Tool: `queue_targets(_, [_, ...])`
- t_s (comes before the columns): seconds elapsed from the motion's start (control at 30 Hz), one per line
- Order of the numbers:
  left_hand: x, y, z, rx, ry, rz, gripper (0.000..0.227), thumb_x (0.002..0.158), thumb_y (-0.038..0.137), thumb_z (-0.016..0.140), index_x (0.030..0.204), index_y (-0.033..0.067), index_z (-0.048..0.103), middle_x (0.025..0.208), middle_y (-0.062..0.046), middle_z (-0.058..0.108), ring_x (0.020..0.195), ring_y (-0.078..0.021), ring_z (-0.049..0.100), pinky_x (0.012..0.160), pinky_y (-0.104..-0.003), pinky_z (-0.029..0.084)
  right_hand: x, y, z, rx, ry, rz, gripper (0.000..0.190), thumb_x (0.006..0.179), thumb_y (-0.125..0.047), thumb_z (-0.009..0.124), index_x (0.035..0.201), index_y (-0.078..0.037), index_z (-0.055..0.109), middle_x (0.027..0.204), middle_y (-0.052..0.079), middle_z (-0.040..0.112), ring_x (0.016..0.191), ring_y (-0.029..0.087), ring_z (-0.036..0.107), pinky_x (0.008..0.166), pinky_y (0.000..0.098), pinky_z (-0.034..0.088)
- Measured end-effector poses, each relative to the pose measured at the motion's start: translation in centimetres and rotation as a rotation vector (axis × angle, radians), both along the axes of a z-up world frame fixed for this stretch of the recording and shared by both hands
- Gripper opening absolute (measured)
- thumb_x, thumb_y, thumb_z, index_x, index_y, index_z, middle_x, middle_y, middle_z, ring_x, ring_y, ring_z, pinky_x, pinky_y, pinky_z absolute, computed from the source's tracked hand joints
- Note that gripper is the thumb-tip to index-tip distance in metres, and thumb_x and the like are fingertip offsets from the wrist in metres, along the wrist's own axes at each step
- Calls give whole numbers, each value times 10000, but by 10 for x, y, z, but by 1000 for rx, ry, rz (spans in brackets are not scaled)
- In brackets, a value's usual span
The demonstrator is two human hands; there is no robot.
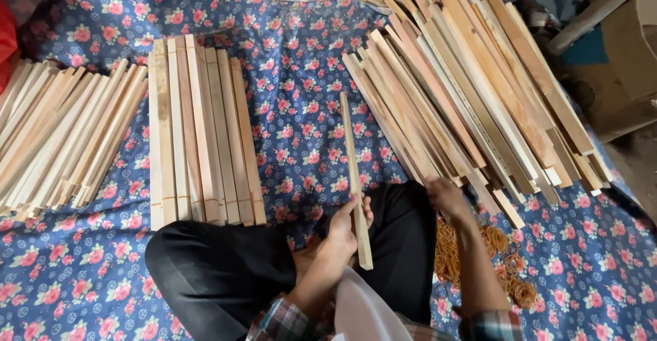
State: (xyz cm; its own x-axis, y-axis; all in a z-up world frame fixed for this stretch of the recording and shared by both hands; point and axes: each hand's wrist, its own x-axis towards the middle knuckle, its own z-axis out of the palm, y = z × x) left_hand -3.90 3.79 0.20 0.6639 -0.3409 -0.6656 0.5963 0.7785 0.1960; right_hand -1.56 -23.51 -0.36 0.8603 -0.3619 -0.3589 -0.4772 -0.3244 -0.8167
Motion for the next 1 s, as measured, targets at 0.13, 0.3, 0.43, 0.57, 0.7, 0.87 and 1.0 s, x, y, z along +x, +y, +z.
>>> queue_targets(0.13, [3, -3, -9, 54, 4, -12, 334, 1025, 218, 611, 1286, 17, 556, 1085, -109, 704, 889, -199, 705, 846, -360, 629, -40, 73, 51, 250, 36, -9, 414, 974, -309, 591, 1149, 58, 666, 915, 122, 586, 759, 201, 558, 599, 305, 555])
queue_targets(0.3, [5, -16, -22, 158, 6, -52, 415, 1007, 294, 641, 1313, 25, 567, 1136, -108, 682, 986, -207, 670, 887, -374, 602, -62, 121, 41, 68, 120, 104, 535, 975, -382, 630, 1363, -14, 644, 970, 276, 702, 735, 308, 672, 575, 425, 607])
queue_targets(0.43, [3, -16, -9, 32, -40, -35, 400, 1008, 242, 654, 1324, 11, 572, 1334, -190, 659, 1223, -305, 652, 1043, -434, 527, -78, 147, 98, -169, 213, 409, 607, 976, -529, 544, 1388, -88, 620, 1235, 195, 705, 1128, 373, 689, 925, 485, 575])
queue_targets(0.57, [5, -16, 1, -31, -74, -44, 408, 1028, 306, 624, 1316, 18, 596, 1370, -151, 654, 1232, -288, 652, 1056, -390, 511, -75, 140, 103, -273, 138, 529, 463, 919, -443, 654, 1131, -35, 700, 1096, 208, 699, 1053, 413, 673, 884, 508, 537])
queue_targets(0.7, [5, -18, 0, -137, -52, -11, 371, 1065, 297, 557, 1302, 12, 581, 1347, -157, 670, 1214, -295, 666, 1047, -380, 503, -77, 139, 112, -316, 85, 548, 463, 901, -452, 685, 942, 10, 681, 993, 233, 683, 973, 441, 674, 808, 516, 515])
queue_targets(0.87, [9, -21, -8, -166, -10, -34, 361, 1036, 352, 601, 1249, 61, 629, 1253, -73, 732, 1099, -228, 728, 963, -424, 569, -83, 139, 123, -341, 125, 592, 497, 895, -448, 681, 1098, 6, 699, 1050, 225, 698, 1043, 440, 674, 832, 504, 549])
queue_targets(1.0, [11, -23, -16, -196, -9, -50, 350, 1031, 373, 605, 1220, 80, 631, 1213, -53, 751, 1062, -203, 743, 949, -435, 573, -88, 134, 126, -308, 110, 610, 558, 914, -445, 670, 1185, 43, 687, 1026, 253, 701, 1013, 453, 687, 805, 508, 551])
